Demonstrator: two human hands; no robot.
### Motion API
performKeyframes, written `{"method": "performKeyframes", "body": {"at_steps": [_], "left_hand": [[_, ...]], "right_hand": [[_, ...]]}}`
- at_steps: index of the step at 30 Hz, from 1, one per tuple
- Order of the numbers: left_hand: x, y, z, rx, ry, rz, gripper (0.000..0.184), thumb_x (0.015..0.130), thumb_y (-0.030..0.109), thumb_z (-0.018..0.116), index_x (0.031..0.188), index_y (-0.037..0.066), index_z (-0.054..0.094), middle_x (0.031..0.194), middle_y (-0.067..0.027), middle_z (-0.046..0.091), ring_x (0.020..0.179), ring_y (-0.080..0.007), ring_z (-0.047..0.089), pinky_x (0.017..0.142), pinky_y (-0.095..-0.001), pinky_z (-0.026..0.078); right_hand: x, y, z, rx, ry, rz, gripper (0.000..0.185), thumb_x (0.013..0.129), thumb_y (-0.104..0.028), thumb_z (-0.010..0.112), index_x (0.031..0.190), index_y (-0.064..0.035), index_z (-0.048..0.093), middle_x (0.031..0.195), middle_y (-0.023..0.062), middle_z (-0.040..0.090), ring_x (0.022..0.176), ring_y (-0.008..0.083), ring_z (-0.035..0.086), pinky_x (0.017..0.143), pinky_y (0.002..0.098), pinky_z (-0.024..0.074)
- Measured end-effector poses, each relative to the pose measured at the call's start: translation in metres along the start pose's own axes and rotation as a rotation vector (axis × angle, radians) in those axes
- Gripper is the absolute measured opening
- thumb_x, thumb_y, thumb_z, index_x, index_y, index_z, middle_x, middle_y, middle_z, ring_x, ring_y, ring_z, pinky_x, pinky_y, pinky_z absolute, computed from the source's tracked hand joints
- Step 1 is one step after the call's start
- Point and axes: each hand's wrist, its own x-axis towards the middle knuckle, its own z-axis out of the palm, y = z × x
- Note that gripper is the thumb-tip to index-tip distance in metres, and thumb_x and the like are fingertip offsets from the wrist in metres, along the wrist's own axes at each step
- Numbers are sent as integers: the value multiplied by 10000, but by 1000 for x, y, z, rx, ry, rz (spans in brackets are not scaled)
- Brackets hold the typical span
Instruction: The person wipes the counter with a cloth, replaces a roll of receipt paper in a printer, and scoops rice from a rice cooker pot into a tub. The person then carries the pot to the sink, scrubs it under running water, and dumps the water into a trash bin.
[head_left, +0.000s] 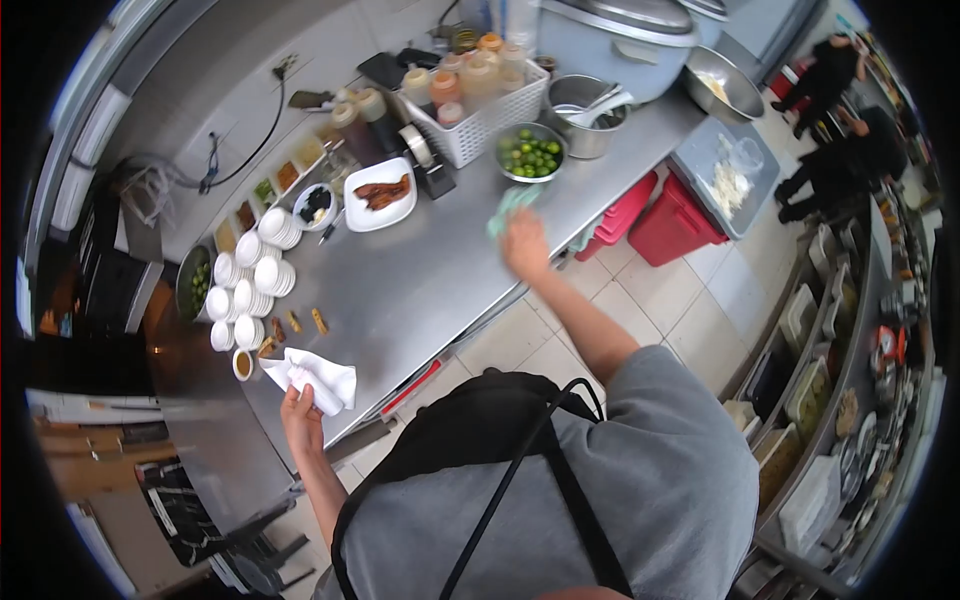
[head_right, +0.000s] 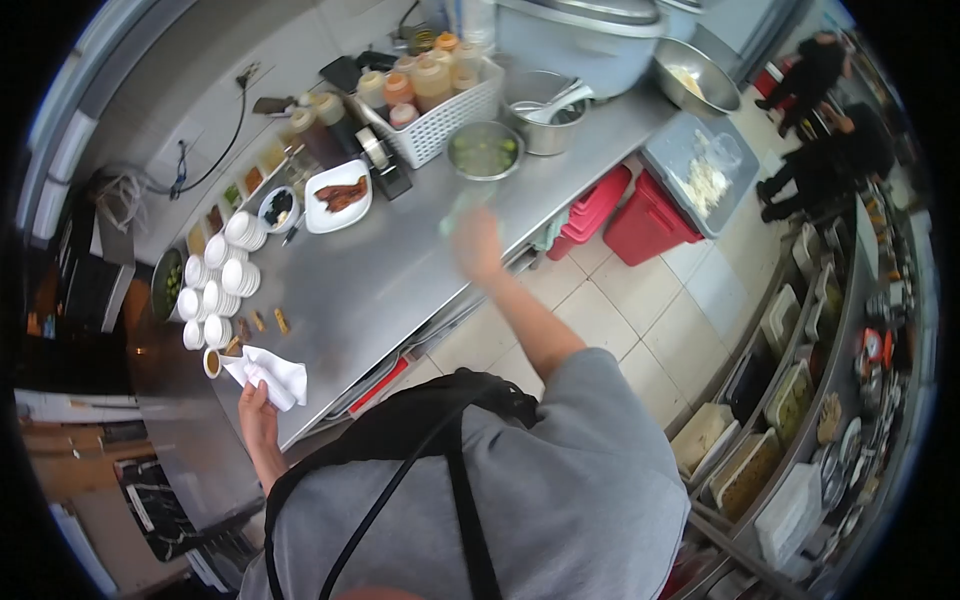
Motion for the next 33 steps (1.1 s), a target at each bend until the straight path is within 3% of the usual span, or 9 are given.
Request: {"method": "performKeyframes", "body": {"at_steps": [4, 6, 9, 15, 22, 28, 30, 32, 33], "left_hand": [[-20, -7, -13, -33, 103, -1, 349, 830, 104, 521, 1155, 7, 440, 1052, -51, 535, 961, -145, 517, 789, -293, 430], [-34, -6, -22, -35, 170, 19, 327, 826, 102, 526, 1132, 6, 462, 1014, -41, 550, 906, -134, 536, 768, -282, 435], [-60, -6, -33, -101, 299, 66, 295, 819, 89, 543, 1098, 7, 492, 967, -50, 573, 867, -134, 555, 721, -281, 457], [-97, -32, -49, -106, 466, 40, 320, 812, 74, 531, 1123, 16, 479, 973, -33, 576, 855, -128, 566, 732, -272, 460], [-110, -29, -45, -213, 453, 48, 375, 795, 17, 523, 1160, 57, 445, 994, -30, 558, 852, -122, 556, 685, -241, 463], [-112, -15, -46, -197, 478, 179, 655, 765, -63, 496, 1323, 80, 185, 1256, -112, 348, 1164, -217, 365, 957, -332, 318], [-114, -11, -55, -210, 484, 181, 706, 758, -80, 489, 1341, 91, 129, 1286, -118, 309, 1200, -227, 322, 992, -339, 272], [-119, -10, -70, -222, 314, 256, 819, 756, -68, 520, 1361, 126, 3, 1312, -123, 280, 1176, -241, 354, 963, -339, 321], [-125, -3, -67, -228, 316, 289, 696, 768, -40, 529, 1337, 56, 141, 1262, -128, 363, 1147, -235, 394, 955, -341, 333]], "right_hand": [[-59, -119, 6, 473, 21, -568, 273, 734, -166, 554, 957, -11, 538, 990, 187, 547, 993, 326, 494, 860, 404, 386], [-66, -156, -6, 816, -595, -686, 277, 763, -172, 561, 991, -16, 544, 950, 160, 578, 923, 316, 538, 806, 374, 425], [-27, -198, -33, 973, -789, -366, 353, 806, -223, 531, 1082, -3, 509, 961, 183, 580, 851, 350, 550, 765, 385, 438], [75, -277, 39, 415, -157, -735, 387, 811, -276, 528, 1141, -75, 502, 1198, 174, 457, 1105, 322, 425, 913, 420, 326], [43, -267, 85, 226, -162, -738, 429, 827, -317, 474, 1196, -102, 441, 1272, 133, 387, 1197, 280, 332, 985, 463, 235], [-89, -218, 32, 338, -178, -951, 344, 798, -202, 519, 1123, -88, 502, 1216, 137, 441, 1136, 270, 403, 947, 456, 287], [-107, -209, 9, 692, -747, -830, 303, 827, -200, 470, 1095, -63, 512, 1190, 145, 453, 1119, 262, 411, 925, 487, 287], [-94, -206, 12, 721, -661, -772, 306, 824, -214, 476, 1083, -54, 517, 1185, 151, 454, 1112, 278, 410, 920, 482, 288], [-81, -210, 11, 757, -579, -716, 311, 821, -227, 482, 1070, -46, 522, 1180, 158, 454, 1105, 294, 408, 915, 477, 290]]}}
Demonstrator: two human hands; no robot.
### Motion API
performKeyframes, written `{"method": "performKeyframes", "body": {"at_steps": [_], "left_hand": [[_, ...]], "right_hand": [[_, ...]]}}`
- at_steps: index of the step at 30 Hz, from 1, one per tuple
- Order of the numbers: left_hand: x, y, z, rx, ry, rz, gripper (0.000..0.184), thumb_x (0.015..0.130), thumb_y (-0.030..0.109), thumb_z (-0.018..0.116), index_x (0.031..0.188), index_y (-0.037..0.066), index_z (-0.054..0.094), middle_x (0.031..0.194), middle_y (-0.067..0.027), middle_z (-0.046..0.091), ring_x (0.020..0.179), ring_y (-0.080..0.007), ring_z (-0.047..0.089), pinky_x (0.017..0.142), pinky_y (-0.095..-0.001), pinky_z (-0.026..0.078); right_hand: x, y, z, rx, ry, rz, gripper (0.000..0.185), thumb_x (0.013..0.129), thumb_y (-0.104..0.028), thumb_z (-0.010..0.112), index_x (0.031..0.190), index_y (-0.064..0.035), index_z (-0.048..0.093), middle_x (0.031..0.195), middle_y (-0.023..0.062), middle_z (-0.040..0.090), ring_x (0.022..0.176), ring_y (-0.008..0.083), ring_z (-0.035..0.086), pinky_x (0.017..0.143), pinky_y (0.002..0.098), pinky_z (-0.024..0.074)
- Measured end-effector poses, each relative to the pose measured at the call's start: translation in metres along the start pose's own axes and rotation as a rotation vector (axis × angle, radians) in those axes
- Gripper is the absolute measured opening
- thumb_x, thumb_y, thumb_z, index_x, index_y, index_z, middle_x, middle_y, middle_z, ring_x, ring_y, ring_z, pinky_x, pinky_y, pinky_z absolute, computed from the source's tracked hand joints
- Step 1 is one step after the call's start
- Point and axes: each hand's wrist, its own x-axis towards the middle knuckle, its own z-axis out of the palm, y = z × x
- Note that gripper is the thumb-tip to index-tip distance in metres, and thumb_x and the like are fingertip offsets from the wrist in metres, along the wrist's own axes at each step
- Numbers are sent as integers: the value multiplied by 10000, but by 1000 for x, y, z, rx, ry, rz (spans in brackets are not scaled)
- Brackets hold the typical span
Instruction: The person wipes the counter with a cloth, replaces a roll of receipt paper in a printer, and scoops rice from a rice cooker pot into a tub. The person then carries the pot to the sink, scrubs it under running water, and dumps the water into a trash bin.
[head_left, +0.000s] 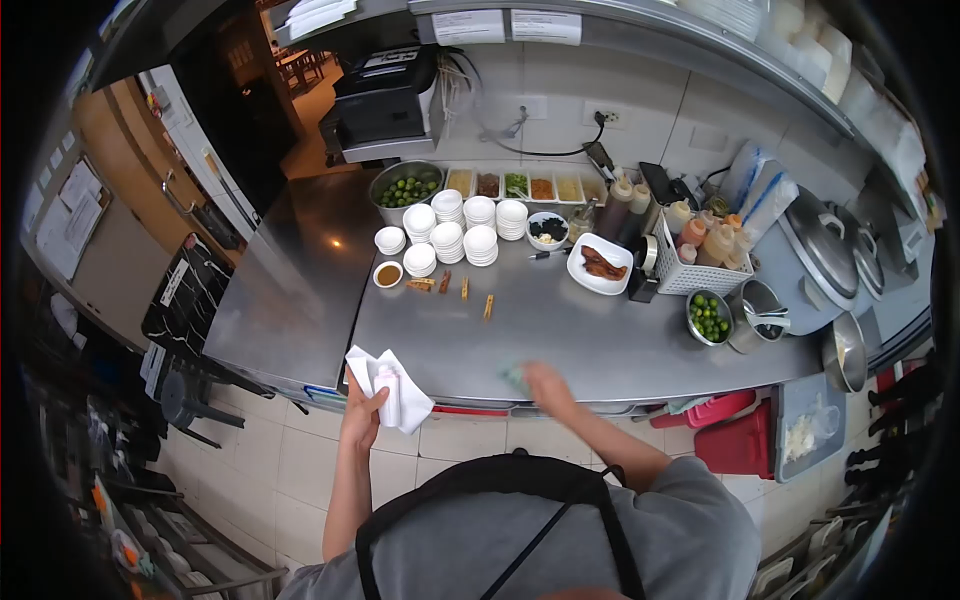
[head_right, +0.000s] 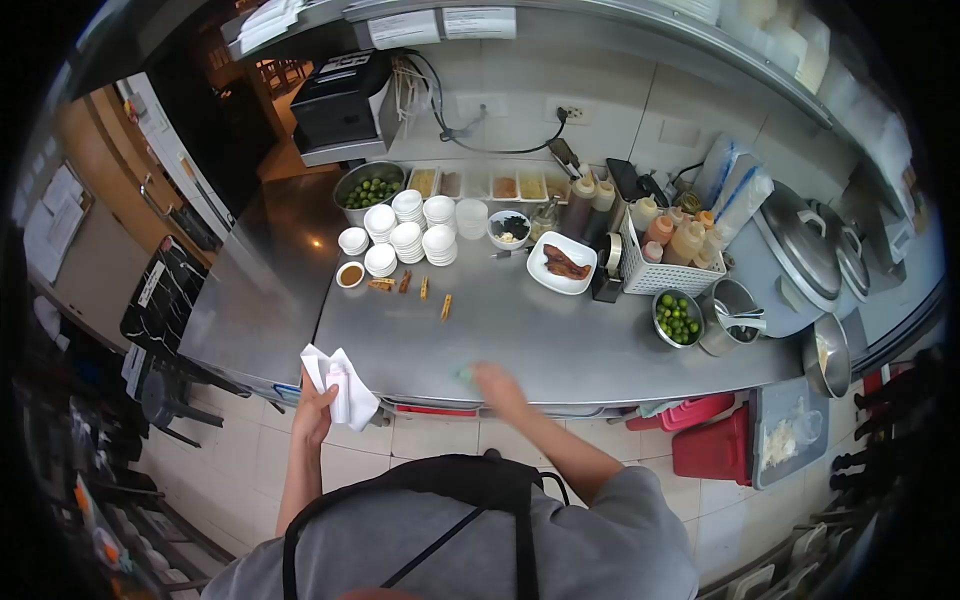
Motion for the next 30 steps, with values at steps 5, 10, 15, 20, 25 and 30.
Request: {"method": "performKeyframes", "body": {"at_steps": [5, 10, 15, 20, 25, 30], "left_hand": [[-5, -3, -22, -207, 0, -151, 348, 812, 49, 534, 1132, -39, 428, 1065, -103, 533, 1009, -205, 514, 893, -334, 398], [-27, -11, -26, -178, -123, -192, 326, 855, 104, 484, 1139, -37, 412, 1040, -107, 525, 960, -180, 522, 830, -318, 418], [-57, -14, -62, 913, -53, 120, 372, 854, 87, 368, 1211, -18, 354, 1116, -150, 487, 1036, -242, 473, 861, -305, 370], [-72, 2, -95, 367, -44, -19, 455, 837, 96, 418, 1265, 2, 297, 1202, -132, 425, 1056, -242, 467, 876, -333, 365], [-80, 34, -111, -50, -212, -140, 589, 764, 38, 515, 1290, 27, 249, 1134, -101, 459, 973, -188, 501, 675, -305, 455], [-58, 55, -132, -13, -255, -242, 317, 719, 19, 568, 1018, 36, 464, 807, -46, 519, 623, -96, 493, 464, -211, 358]], "right_hand": [[44, -107, -32, -630, 256, 88, 532, 804, -301, 549, 1251, -67, 381, 1287, 204, 342, 1187, 341, 328, 984, 424, 253], [50, -213, 74, 969, -194, 166, 581, 854, -267, 513, 1330, -97, 228, 1265, 148, 350, 1173, 218, 357, 949, 328, 301], [65, -273, 141, 972, -91, 241, 330, 861, -162, 490, 1161, -72, 387, 1052, 112, 508, 1022, 168, 489, 817, 277, 411], [82, -273, 189, 1188, 54, 193, 141, 840, -48, 438, 978, -51, 413, 994, 113, 538, 977, 162, 524, 770, 270, 437], [88, -317, 178, 1018, 14, -15, 201, 836, -38, 423, 1025, -42, 491, 969, 63, 526, 865, 154, 522, 769, 234, 405], [109, -334, 154, 587, -228, -345, 205, 751, -113, 609, 946, -64, 570, 941, 79, 489, 846, 185, 495, 748, 283, 395]]}}
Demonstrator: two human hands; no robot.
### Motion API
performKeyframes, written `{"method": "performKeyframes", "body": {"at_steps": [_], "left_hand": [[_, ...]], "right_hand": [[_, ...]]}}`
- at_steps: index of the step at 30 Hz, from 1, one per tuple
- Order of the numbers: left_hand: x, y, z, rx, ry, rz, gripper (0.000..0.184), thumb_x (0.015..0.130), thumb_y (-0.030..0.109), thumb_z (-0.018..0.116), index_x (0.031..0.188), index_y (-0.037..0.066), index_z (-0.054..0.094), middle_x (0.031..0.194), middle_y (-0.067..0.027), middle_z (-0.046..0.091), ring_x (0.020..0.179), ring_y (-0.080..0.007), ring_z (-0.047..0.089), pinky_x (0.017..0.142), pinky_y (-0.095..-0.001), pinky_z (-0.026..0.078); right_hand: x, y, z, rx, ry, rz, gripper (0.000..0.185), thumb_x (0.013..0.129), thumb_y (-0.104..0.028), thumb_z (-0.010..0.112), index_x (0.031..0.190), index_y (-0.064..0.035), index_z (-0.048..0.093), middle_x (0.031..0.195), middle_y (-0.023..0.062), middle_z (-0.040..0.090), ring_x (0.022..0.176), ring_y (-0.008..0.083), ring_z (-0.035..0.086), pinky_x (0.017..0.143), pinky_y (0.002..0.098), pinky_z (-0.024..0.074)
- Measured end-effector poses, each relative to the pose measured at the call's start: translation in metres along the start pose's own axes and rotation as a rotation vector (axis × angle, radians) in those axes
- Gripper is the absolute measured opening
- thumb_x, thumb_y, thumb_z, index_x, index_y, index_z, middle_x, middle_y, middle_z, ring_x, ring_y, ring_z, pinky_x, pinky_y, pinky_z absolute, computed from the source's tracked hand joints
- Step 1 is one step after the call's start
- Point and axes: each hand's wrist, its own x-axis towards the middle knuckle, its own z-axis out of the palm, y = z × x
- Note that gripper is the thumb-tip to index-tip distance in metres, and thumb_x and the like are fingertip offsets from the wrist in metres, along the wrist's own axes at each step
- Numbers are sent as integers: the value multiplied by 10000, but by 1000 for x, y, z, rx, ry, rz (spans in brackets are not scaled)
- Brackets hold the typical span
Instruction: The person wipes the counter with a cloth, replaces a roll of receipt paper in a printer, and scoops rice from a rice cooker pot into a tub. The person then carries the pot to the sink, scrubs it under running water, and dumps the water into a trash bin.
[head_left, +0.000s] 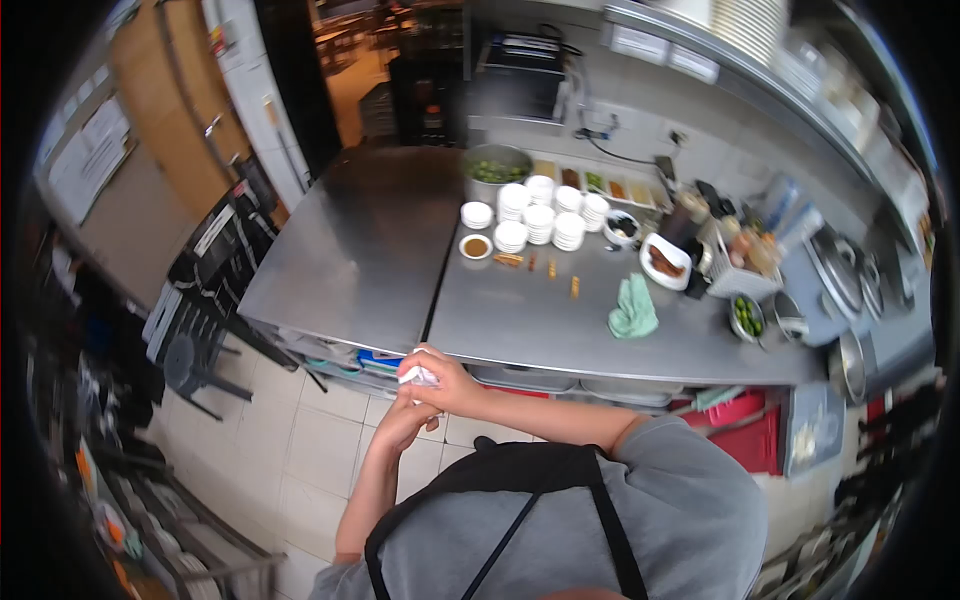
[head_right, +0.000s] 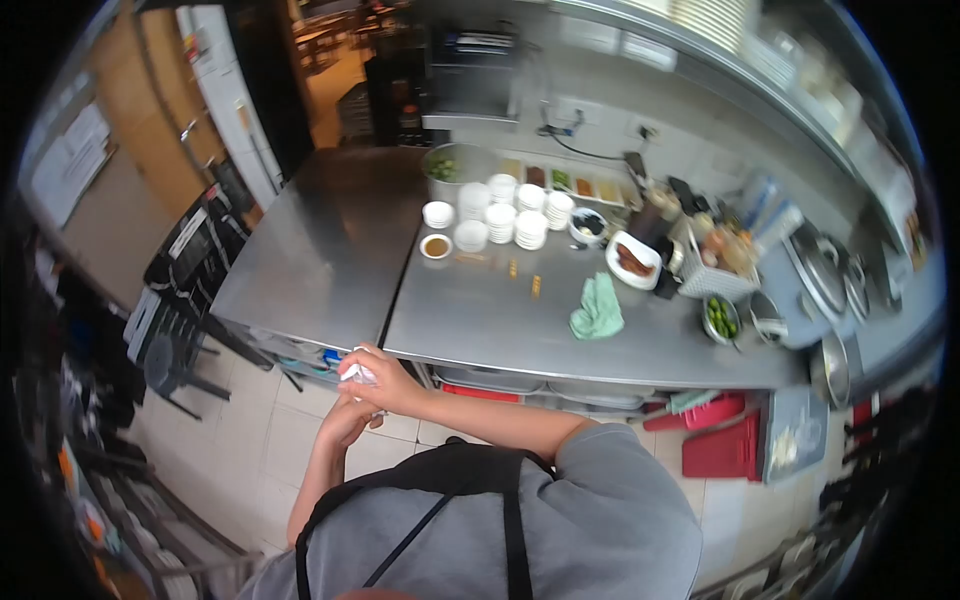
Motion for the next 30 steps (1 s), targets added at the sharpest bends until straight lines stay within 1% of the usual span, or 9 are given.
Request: {"method": "performKeyframes", "body": {"at_steps": [4, 6, 11, 14, 17, 19, 22, 29, 30], "left_hand": [[1, 18, -2, -47, -38, -110, 145, 751, 76, 590, 833, 65, 470, 618, 18, 410, 452, -39, 337, 377, -183, 231], [-3, 29, -3, -235, -246, -172, 145, 773, 103, 596, 779, 71, 455, 584, 31, 375, 427, -22, 288, 362, -172, 189], [-35, 63, -40, -323, -221, -47, 195, 770, 83, 607, 709, 94, 423, 545, 47, 350, 411, -9, 257, 361, -175, 168], [-61, 66, -88, -85, 263, 58, 244, 723, 54, 623, 636, 128, 408, 516, 82, 318, 400, -15, 241, 363, -185, 158], [-91, 62, -168, 76, 636, 189, 160, 641, 111, 663, 651, 95, 503, 512, 54, 426, 398, -56, 356, 360, -217, 272], [-123, 58, -224, 469, 1167, 353, 142, 625, 130, 650, 690, 44, 557, 585, -56, 567, 506, -151, 535, 469, -283, 408], [-187, 55, -308, 568, 1599, 357, 138, 659, 136, 615, 734, 27, 577, 693, -157, 608, 674, -264, 611, 604, -332, 453], [-308, 83, -427, 610, 2005, 293, 127, 673, 157, 595, 749, 56, 595, 707, -179, 596, 700, -352, 581, 601, -396, 459], [-316, 80, -448, 679, 2014, 254, 133, 669, 154, 593, 758, 56, 604, 706, -178, 597, 696, -353, 581, 604, -406, 462]], "right_hand": [[53, -4, -24, 38, -296, -350, 150, 720, -93, 636, 854, -48, 587, 1000, 87, 470, 884, 191, 483, 757, 286, 398], [81, -19, -14, 664, -559, -41, 105, 726, -99, 625, 797, -37, 578, 953, 75, 537, 821, 167, 515, 745, 285, 407], [139, -11, 48, 788, -1056, 202, 203, 799, -184, 583, 728, 2, 544, 701, 55, 550, 611, 125, 504, 600, 250, 422], [168, 0, 116, 859, -1022, 333, 333, 853, -271, 519, 660, -1, 498, 512, 19, 455, 445, 87, 419, 482, 232, 389], [195, 10, 214, 857, -881, 347, 411, 889, -310, 453, 589, -31, 418, 425, -25, 301, 351, 57, 296, 388, 228, 327], [212, 21, 295, 864, -793, 256, 399, 898, -289, 435, 591, -35, 414, 430, -17, 317, 355, 57, 309, 367, 221, 301], [227, 13, 418, 892, -685, 165, 378, 901, -270, 423, 600, -42, 413, 441, -12, 329, 360, 61, 316, 362, 216, 292], [262, 9, 621, 907, -605, 447, 348, 910, -297, 406, 645, -71, 408, 492, -13, 340, 411, 73, 328, 419, 227, 335], [271, 33, 640, 856, -718, 400, 311, 902, -287, 425, 744, -26, 484, 599, 31, 466, 525, 112, 453, 501, 230, 400]]}}
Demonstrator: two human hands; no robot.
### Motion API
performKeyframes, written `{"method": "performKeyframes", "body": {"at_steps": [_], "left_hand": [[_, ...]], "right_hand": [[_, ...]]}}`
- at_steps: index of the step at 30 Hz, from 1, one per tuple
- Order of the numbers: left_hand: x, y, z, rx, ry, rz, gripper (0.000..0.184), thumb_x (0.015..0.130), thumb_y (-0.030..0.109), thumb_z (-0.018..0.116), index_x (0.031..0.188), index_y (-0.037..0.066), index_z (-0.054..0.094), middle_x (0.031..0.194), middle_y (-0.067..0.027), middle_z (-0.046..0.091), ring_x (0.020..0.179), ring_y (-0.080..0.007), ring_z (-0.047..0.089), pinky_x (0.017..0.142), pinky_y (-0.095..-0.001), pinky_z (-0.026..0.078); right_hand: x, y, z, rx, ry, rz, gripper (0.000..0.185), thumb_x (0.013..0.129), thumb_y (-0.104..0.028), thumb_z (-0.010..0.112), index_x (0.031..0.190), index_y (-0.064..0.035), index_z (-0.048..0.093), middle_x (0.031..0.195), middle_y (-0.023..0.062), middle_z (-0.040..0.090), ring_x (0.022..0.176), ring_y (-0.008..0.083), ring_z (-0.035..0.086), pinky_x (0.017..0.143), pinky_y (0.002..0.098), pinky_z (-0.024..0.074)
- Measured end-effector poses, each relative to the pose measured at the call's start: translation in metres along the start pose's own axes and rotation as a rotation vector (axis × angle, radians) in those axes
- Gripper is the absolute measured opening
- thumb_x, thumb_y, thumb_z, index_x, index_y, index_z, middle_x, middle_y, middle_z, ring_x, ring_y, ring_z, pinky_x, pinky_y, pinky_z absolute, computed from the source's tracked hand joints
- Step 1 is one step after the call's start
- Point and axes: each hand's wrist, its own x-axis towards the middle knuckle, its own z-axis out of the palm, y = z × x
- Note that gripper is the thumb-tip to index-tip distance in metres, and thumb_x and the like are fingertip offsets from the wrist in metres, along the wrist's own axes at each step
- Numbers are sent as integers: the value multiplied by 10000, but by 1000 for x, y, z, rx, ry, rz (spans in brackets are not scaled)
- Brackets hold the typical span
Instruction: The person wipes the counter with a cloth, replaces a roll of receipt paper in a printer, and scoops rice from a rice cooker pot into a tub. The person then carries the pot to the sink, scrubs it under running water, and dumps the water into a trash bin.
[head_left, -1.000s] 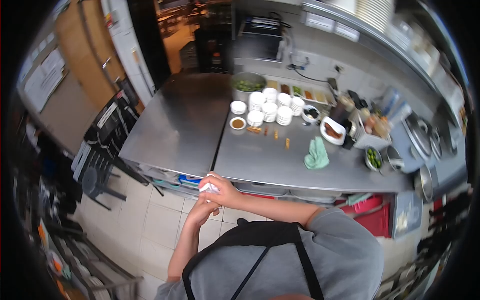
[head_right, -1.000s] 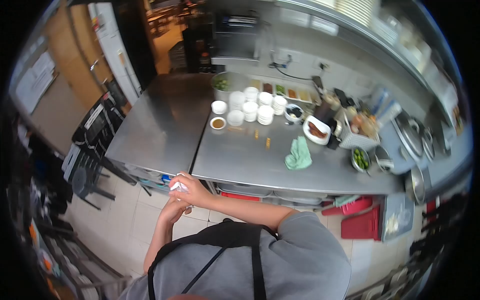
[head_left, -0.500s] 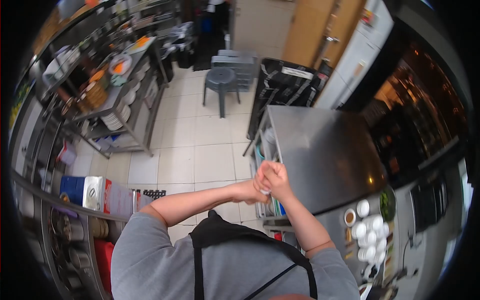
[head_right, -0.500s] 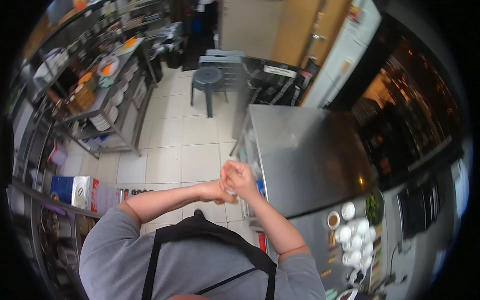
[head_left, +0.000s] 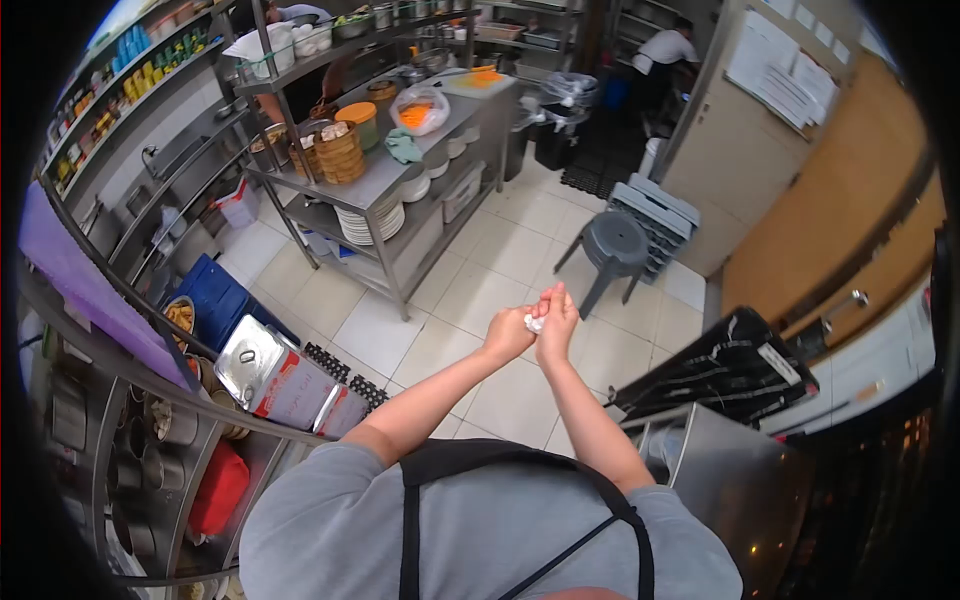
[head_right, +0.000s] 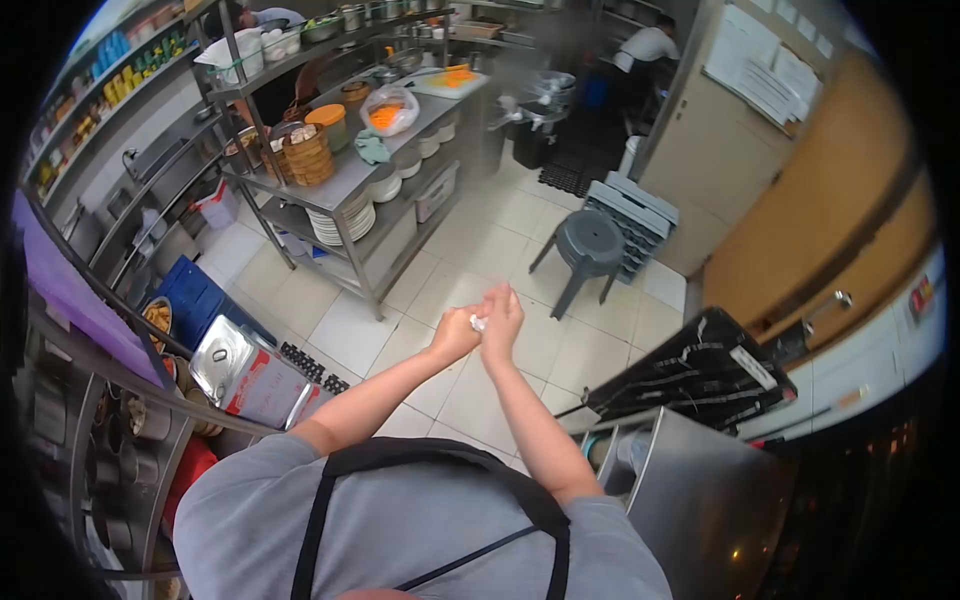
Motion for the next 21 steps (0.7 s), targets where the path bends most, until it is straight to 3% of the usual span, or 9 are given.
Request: {"method": "performKeyframes", "body": {"at_steps": [1, 3, 6, 10, 13, 15, 18, 19, 21], "left_hand": [[18, -16, 2, 60, 1, 37, 142, 664, 151, 590, 767, 56, 612, 706, -177, 597, 692, -353, 581, 606, -416, 465], [77, -50, 5, 188, -69, -27, 205, 652, 172, 610, 808, 39, 614, 729, -181, 598, 702, -369, 567, 627, -417, 459], [122, -75, 23, 303, -293, 58, 173, 618, 176, 632, 738, 54, 609, 701, -151, 607, 693, -343, 583, 615, -418, 459], [182, -115, 70, 219, -345, -12, 257, 626, 237, 663, 791, 56, 585, 736, -139, 607, 712, -313, 589, 624, -404, 456], [222, -139, 64, 105, -310, -139, 357, 644, 308, 677, 881, 70, 557, 780, -128, 596, 738, -291, 581, 639, -380, 450], [242, -173, 52, 181, -277, -266, 435, 654, 343, 673, 971, 80, 534, 815, -126, 584, 793, -286, 570, 681, -384, 452], [240, -273, 37, 336, -229, -587, 419, 654, 343, 672, 951, 68, 570, 823, -150, 597, 780, -291, 576, 689, -386, 454], [233, -288, 26, 395, -180, -598, 412, 654, 340, 669, 920, 39, 577, 832, -166, 598, 793, -296, 577, 697, -396, 454], [207, -347, 14, 459, -177, -920, 417, 640, 370, 659, 897, 50, 591, 894, -157, 610, 872, -287, 575, 763, -382, 455]], "right_hand": [[11, 1, -10, 3, -14, 10, 311, 902, -287, 425, 744, -26, 484, 599, 31, 466, 525, 112, 453, 501, 230, 400], [58, 2, -22, -668, -434, -391, 178, 852, -179, 517, 883, -7, 550, 780, 74, 567, 714, 182, 555, 615, 272, 455], [101, -10, -37, -817, -641, -329, 203, 760, -55, 593, 961, -29, 580, 943, 108, 584, 873, 225, 567, 699, 317, 464], [198, 12, -64, -874, -756, -298, 202, 689, -5, 633, 887, -18, 598, 897, 130, 591, 848, 218, 580, 702, 323, 462], [286, 26, -70, -864, -753, -321, 191, 702, -33, 627, 888, -5, 596, 834, 135, 603, 785, 223, 592, 674, 311, 461], [349, 30, -59, -914, -590, -209, 163, 719, -48, 612, 873, 6, 598, 739, 115, 600, 687, 181, 579, 618, 279, 448], [438, 37, -29, -778, -453, -187, 149, 755, -68, 593, 884, 6, 595, 678, 80, 582, 627, 121, 534, 567, 239, 422], [470, 45, -21, -712, -408, -179, 158, 753, -75, 594, 893, -2, 594, 696, 82, 584, 628, 141, 548, 575, 247, 430], [537, 59, 0, -619, -317, -236, 172, 759, -85, 592, 914, -12, 589, 761, 82, 579, 677, 152, 558, 597, 252, 442]]}}
